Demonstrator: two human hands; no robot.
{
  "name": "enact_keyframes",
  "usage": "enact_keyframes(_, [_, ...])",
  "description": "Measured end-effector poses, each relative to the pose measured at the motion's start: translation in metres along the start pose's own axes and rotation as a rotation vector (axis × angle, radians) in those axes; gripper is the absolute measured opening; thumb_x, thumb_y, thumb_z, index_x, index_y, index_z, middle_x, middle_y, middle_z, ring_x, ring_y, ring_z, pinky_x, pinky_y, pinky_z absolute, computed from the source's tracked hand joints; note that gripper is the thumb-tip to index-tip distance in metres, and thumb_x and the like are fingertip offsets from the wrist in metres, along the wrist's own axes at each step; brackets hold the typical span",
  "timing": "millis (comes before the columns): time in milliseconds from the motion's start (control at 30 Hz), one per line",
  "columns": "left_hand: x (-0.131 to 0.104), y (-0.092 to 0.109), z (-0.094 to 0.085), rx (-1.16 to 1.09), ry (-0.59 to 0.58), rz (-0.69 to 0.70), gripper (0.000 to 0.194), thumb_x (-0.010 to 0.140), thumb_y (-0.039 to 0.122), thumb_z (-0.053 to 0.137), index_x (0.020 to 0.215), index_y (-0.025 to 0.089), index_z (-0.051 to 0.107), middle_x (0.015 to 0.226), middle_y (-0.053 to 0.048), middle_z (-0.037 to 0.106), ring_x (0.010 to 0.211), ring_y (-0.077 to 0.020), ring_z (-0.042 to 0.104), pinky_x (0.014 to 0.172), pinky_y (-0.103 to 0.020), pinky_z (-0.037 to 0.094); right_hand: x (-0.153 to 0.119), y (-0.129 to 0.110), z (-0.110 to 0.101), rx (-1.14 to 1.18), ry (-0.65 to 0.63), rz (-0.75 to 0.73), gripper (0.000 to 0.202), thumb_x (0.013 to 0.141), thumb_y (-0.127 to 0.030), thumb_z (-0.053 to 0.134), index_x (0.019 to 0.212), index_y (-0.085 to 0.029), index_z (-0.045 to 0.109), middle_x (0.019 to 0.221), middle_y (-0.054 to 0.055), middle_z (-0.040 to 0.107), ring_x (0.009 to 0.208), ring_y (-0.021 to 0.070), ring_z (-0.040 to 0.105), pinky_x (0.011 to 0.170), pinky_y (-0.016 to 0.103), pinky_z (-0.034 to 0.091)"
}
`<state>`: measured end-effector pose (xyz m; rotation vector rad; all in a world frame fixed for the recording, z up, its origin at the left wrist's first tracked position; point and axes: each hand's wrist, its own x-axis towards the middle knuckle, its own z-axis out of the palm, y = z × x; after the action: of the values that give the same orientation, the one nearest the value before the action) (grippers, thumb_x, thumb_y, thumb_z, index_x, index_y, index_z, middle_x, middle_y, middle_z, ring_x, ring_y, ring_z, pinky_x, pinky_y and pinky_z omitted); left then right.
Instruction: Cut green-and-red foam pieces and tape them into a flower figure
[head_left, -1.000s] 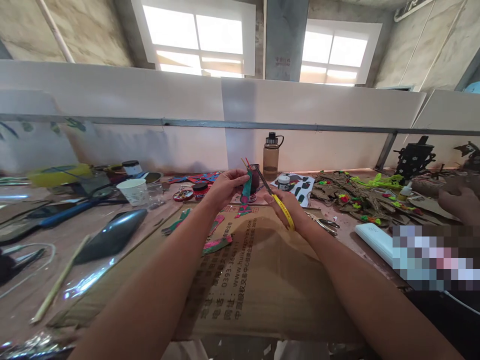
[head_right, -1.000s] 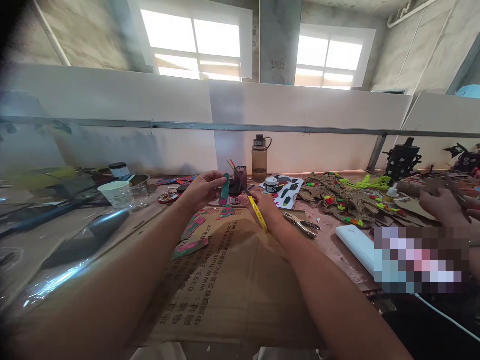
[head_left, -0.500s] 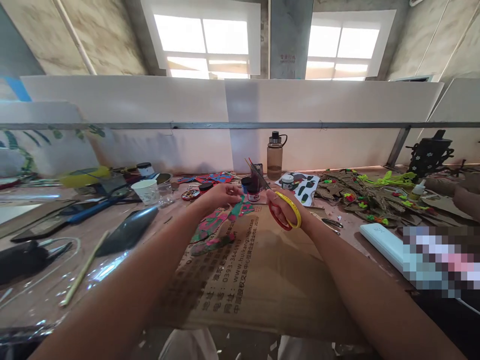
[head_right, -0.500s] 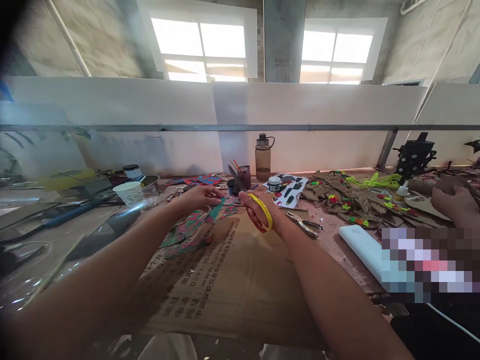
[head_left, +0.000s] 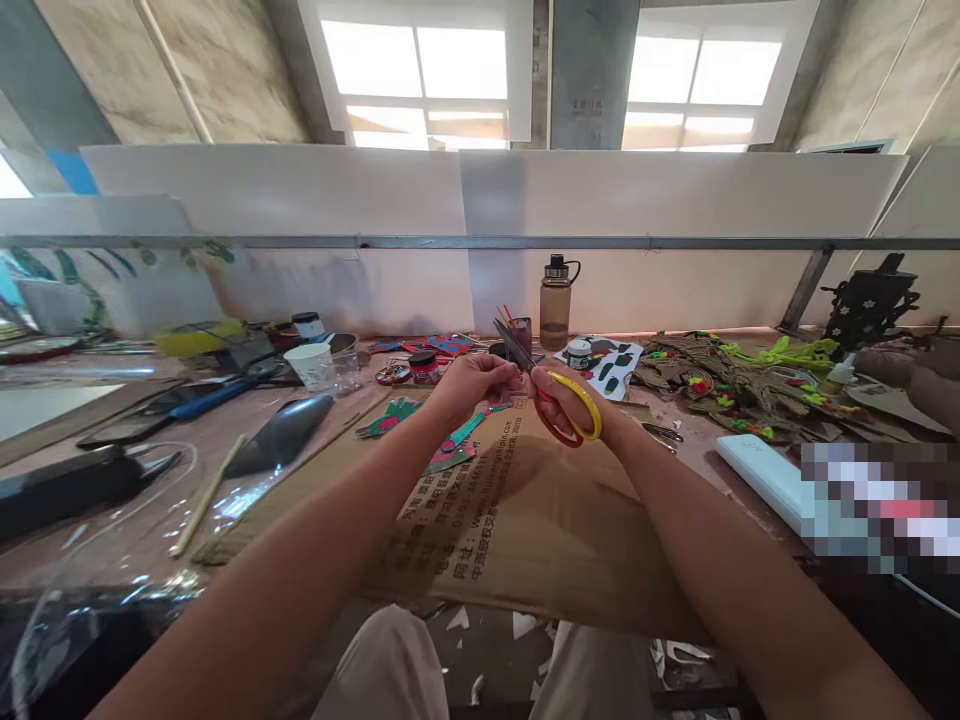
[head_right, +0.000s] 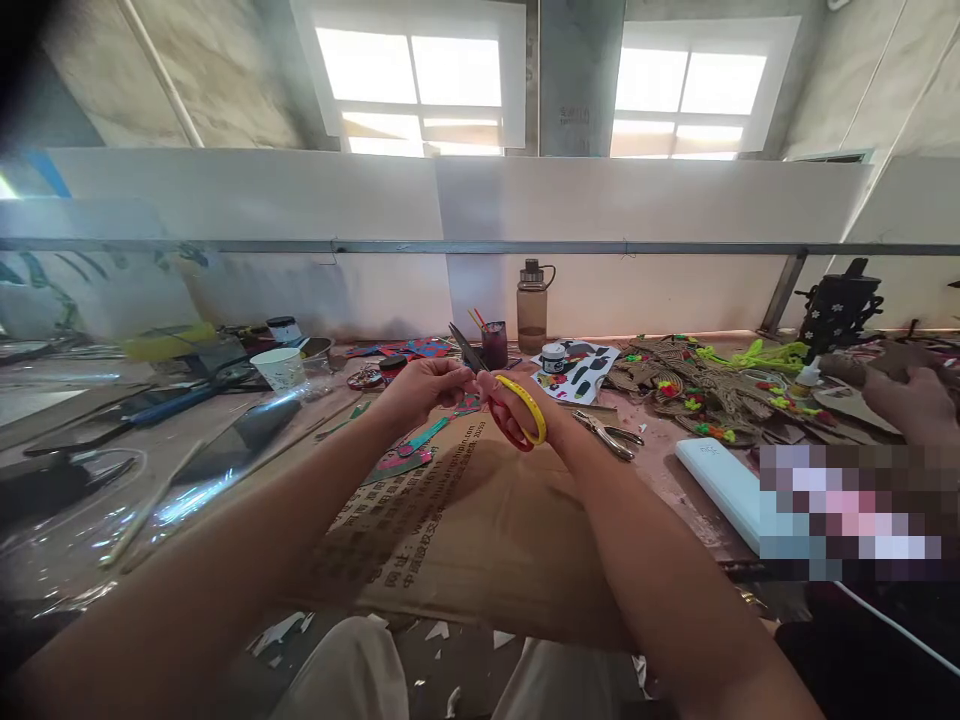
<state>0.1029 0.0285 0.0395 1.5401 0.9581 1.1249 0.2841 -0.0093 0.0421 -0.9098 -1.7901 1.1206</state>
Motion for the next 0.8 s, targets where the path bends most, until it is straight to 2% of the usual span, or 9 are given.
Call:
enact_keyframes(133, [-0.004,-0.002,-0.004,0.087,0.010,-0.013,0.042,0.061,0.053,0.081,0.066,0.015,0.068,0.063,-0.004,0.067,0.052,-0.0095,0.050,0.050,-0.022,0.038,0.004,0.006,-0.012,0.086,0.016,0.002,0.052,0.082,-0.072,0.053,0.075,-0.021,0.048,0.044,-0.008,0.040,0.031,0.0069,0.033,0.028,0.018,0.029])
enact_keyframes(233, [-0.026,0.008,0.003,0.220,-0.151,0.016,0.033,0.071,0.047,0.077,0.067,0.015,0.072,0.062,-0.003,0.067,0.053,-0.0097,0.052,0.051,-0.021,0.040,0.009,0.016,-0.021,0.170,0.052,-0.027,0.054,0.082,-0.074,0.053,0.076,-0.020,0.050,0.046,-0.008,0.040,0.032,0.0067,0.035,0.029,0.018,0.032])
enact_keyframes(267, [-0.038,0.013,0.008,0.269,-0.287,0.017,0.028,0.074,0.043,0.076,0.072,0.015,0.075,0.064,-0.002,0.068,0.056,-0.0105,0.055,0.054,-0.021,0.042,0.010,0.019,-0.022,0.180,0.073,-0.038,0.055,0.081,-0.075,0.053,0.076,-0.020,0.051,0.046,-0.008,0.040,0.032,0.0068,0.036,0.029,0.018,0.032])
enact_keyframes(333, [-0.067,0.025,0.023,0.334,-0.738,-0.016,0.023,0.078,0.037,0.072,0.090,0.018,0.080,0.078,-0.003,0.074,0.070,-0.0146,0.065,0.066,-0.024,0.050,0.013,0.025,-0.025,0.194,0.107,-0.034,0.056,0.081,-0.076,0.054,0.076,-0.020,0.051,0.046,-0.009,0.040,0.030,0.0070,0.036,0.027,0.019,0.032])
enact_keyframes(433, [-0.109,0.039,0.047,0.316,-1.455,-0.172,0.062,0.074,0.030,0.077,0.134,0.021,0.065,0.108,-0.005,0.075,0.086,-0.0207,0.071,0.070,-0.028,0.054,0.015,0.029,-0.024,0.223,0.135,0.001,0.057,0.081,-0.077,0.053,0.076,-0.020,0.051,0.044,-0.009,0.039,0.027,0.0074,0.033,0.025,0.021,0.031])
enact_keyframes(500, [-0.122,0.046,0.058,0.324,-1.613,-0.170,0.084,0.068,0.030,0.082,0.146,0.022,0.053,0.114,-0.006,0.073,0.083,-0.0211,0.070,0.068,-0.029,0.054,0.015,0.030,-0.023,0.235,0.158,0.025,0.057,0.081,-0.077,0.053,0.076,-0.021,0.050,0.043,-0.010,0.038,0.027,0.0076,0.033,0.025,0.021,0.031])
enact_keyframes(567, [-0.117,0.048,0.060,0.421,-1.444,-0.103,0.067,0.072,0.029,0.079,0.136,0.024,0.063,0.106,-0.004,0.075,0.082,-0.0193,0.069,0.069,-0.027,0.053,0.016,0.029,-0.022,0.226,0.192,0.032,0.056,0.080,-0.076,0.055,0.075,-0.020,0.049,0.042,-0.009,0.039,0.028,0.0078,0.035,0.026,0.021,0.031])
enact_keyframes(667, [-0.077,0.043,0.051,0.605,-0.919,0.001,0.022,0.079,0.026,0.069,0.098,0.020,0.078,0.088,-0.002,0.076,0.075,-0.0154,0.067,0.070,-0.023,0.050,0.018,0.030,-0.021,0.198,0.260,0.019,0.054,0.080,-0.073,0.059,0.074,-0.020,0.049,0.043,-0.008,0.042,0.029,0.0077,0.036,0.026,0.020,0.029])
enact_keyframes(800, [-0.006,0.018,0.039,0.892,-0.314,0.015,0.020,0.081,0.025,0.059,0.083,0.014,0.076,0.070,-0.004,0.070,0.065,-0.0167,0.063,0.063,-0.026,0.045,0.021,0.036,-0.024,0.207,0.371,0.023,0.053,0.080,-0.071,0.061,0.075,-0.020,0.050,0.043,-0.009,0.040,0.029,0.0069,0.036,0.026,0.019,0.029])
